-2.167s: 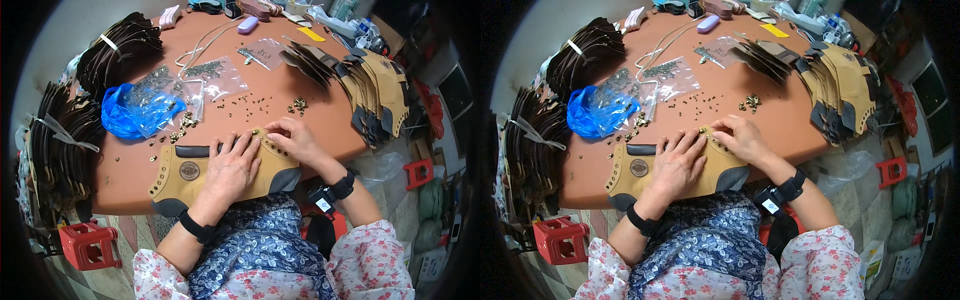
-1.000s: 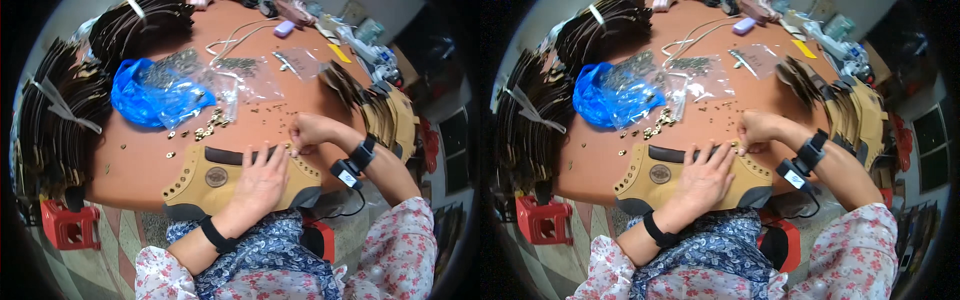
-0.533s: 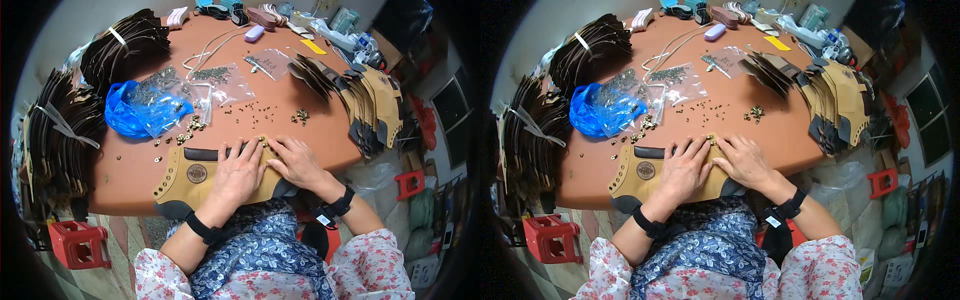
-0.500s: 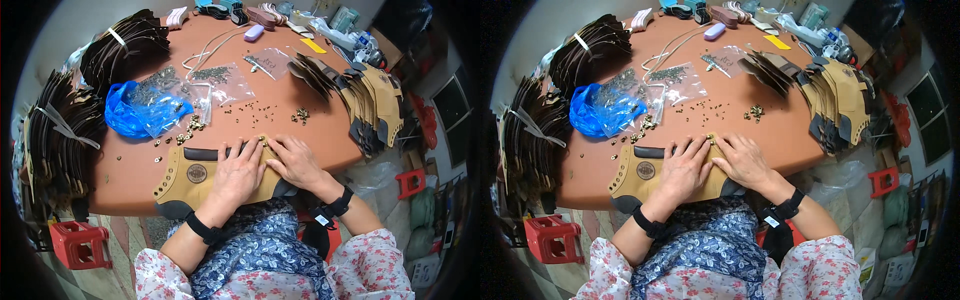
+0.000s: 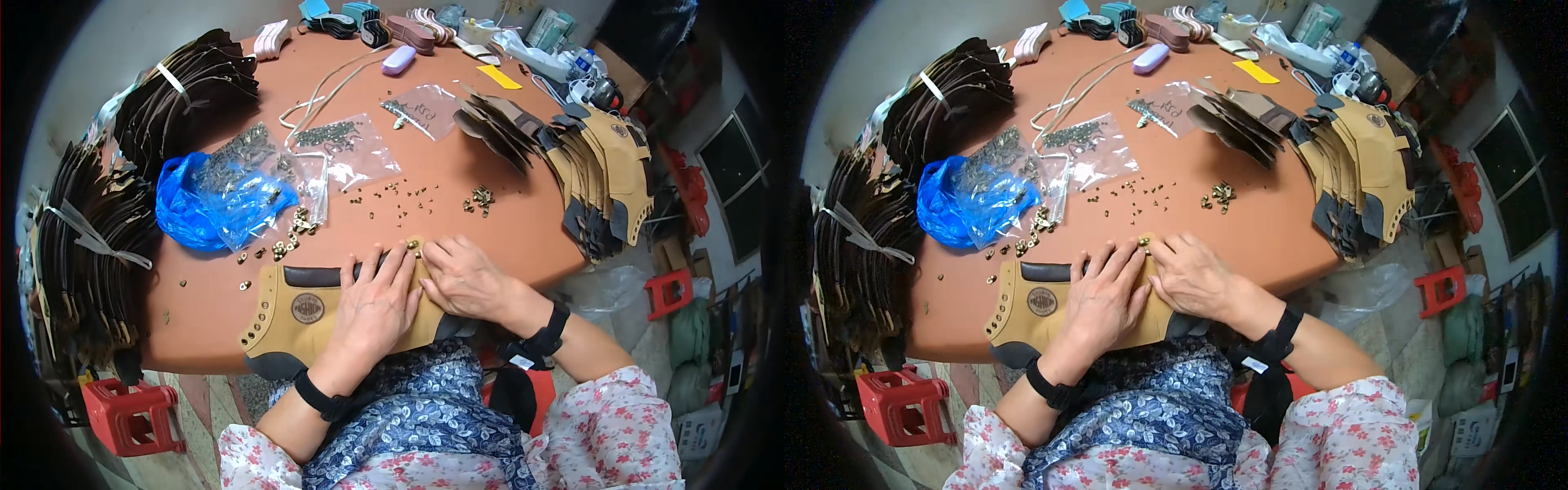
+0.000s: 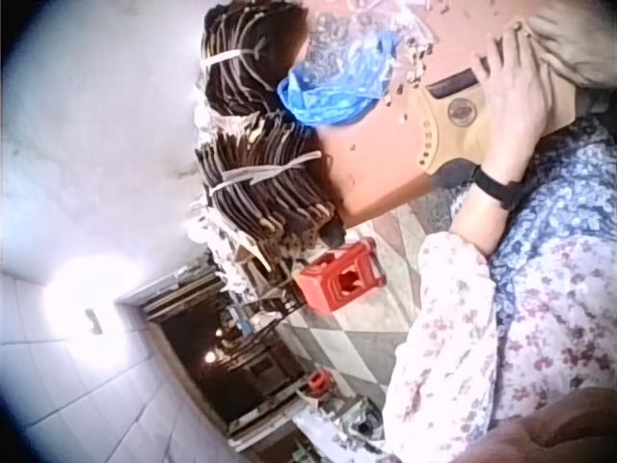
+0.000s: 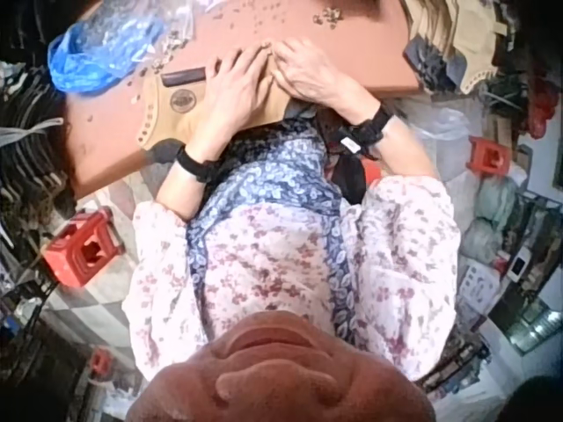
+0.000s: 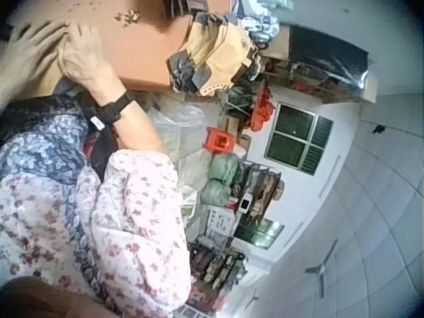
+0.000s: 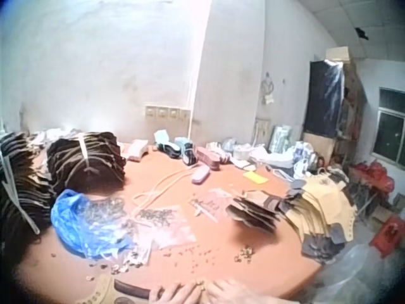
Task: Attaching small metal eyelets to the upper parts of shoes during the manufacturing process.
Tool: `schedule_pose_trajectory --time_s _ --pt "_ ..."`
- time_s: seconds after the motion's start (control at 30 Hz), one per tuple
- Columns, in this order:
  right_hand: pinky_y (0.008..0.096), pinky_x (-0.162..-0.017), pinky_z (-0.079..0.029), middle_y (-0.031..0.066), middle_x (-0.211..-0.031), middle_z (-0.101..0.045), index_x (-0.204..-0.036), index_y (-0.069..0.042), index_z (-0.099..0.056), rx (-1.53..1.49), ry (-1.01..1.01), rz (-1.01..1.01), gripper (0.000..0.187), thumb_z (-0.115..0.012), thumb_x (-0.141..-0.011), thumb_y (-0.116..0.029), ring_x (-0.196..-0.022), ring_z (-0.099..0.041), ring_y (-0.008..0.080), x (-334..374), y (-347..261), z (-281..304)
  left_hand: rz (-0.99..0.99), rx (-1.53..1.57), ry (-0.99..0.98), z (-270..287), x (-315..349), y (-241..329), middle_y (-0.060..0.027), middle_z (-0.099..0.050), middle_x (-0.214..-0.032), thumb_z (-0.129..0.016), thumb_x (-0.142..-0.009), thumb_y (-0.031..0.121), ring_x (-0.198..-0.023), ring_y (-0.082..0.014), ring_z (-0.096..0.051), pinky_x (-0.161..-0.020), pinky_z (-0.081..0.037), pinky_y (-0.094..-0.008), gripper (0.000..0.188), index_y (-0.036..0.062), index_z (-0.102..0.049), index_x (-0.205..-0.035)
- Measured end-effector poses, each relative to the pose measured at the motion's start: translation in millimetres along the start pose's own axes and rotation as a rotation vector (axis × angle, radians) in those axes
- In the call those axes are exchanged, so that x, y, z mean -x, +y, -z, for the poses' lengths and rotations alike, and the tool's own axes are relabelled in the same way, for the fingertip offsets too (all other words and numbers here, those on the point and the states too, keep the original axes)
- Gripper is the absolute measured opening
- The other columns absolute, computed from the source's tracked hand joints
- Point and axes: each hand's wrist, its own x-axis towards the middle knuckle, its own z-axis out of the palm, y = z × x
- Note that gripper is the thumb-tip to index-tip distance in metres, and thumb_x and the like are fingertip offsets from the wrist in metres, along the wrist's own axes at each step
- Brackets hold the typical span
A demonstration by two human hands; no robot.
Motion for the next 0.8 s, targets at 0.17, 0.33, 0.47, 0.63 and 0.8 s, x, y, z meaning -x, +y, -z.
schedule_pose_trajectory --time_s 0.17,0.33,0.47,0.63,0.8 --pt "0.0400 -0.082 -0.047 0.0145 -0.102 -0.059 -0.100 0.004 -0.066 -0.128 0.016 -0.075 0.026 -0.064 -0.086 -0.017 -0.095 -0.059 0.0297 2.9 13.1 -1.0 -0.005 0.020 -0.009 3.0 -4.5 -1.1 -0.0079 -0.053 -0.142 -0.064 -0.091 0.029 -0.132 -0.0290 -0.047 -0.110 -0.031 -0.0534 0.048 0.0087 -0.057 -0.134" --pt "0.0411 -0.091 -0.050 0.0167 -0.119 -0.061 -0.117 0.004 -0.064 -0.323 0.138 -0.250 0.035 -0.067 -0.088 -0.015 -0.104 -0.062 0.0339 21.4 5.2 -8.2 0.000 0.001 -0.009 2.0 -2.6 -3.6 -0.0080 -0.053 -0.143 -0.063 -0.092 0.030 -0.132 -0.0294 -0.047 -0.112 -0.030 -0.0529 0.047 0.0088 -0.057 -0.134" --pt "0.0409 -0.090 -0.051 0.0170 -0.120 -0.061 -0.118 0.004 -0.064 -0.228 0.176 -0.226 0.036 -0.067 -0.087 -0.015 -0.104 -0.063 0.0335 23.0 0.4 -12.7 0.001 -0.005 -0.023 1.0 -3.5 -3.6 -0.0080 -0.053 -0.143 -0.063 -0.092 0.030 -0.133 -0.0294 -0.046 -0.112 -0.030 -0.0536 0.048 0.0094 -0.058 -0.134" --pt "0.0407 -0.090 -0.050 0.0159 -0.119 -0.061 -0.119 0.003 -0.064 -0.137 0.187 -0.180 0.038 -0.068 -0.085 -0.015 -0.106 -0.062 0.0318 19.6 -1.9 -15.3 0.005 0.007 -0.022 3.3 -2.6 -1.7 -0.0078 -0.053 -0.143 -0.063 -0.092 0.029 -0.133 -0.0297 -0.046 -0.112 -0.030 -0.0539 0.048 0.0095 -0.057 -0.135" --pt "0.0394 -0.086 -0.049 0.0166 -0.117 -0.060 -0.115 0.006 -0.064 -0.044 0.113 -0.064 0.038 -0.066 -0.083 -0.016 -0.103 -0.061 0.0299 14.0 2.7 -11.0 0.003 0.004 -0.020 2.6 -1.9 -0.6 -0.0080 -0.053 -0.143 -0.064 -0.091 0.028 -0.133 -0.0298 -0.046 -0.111 -0.030 -0.0543 0.047 0.0092 -0.058 -0.134"
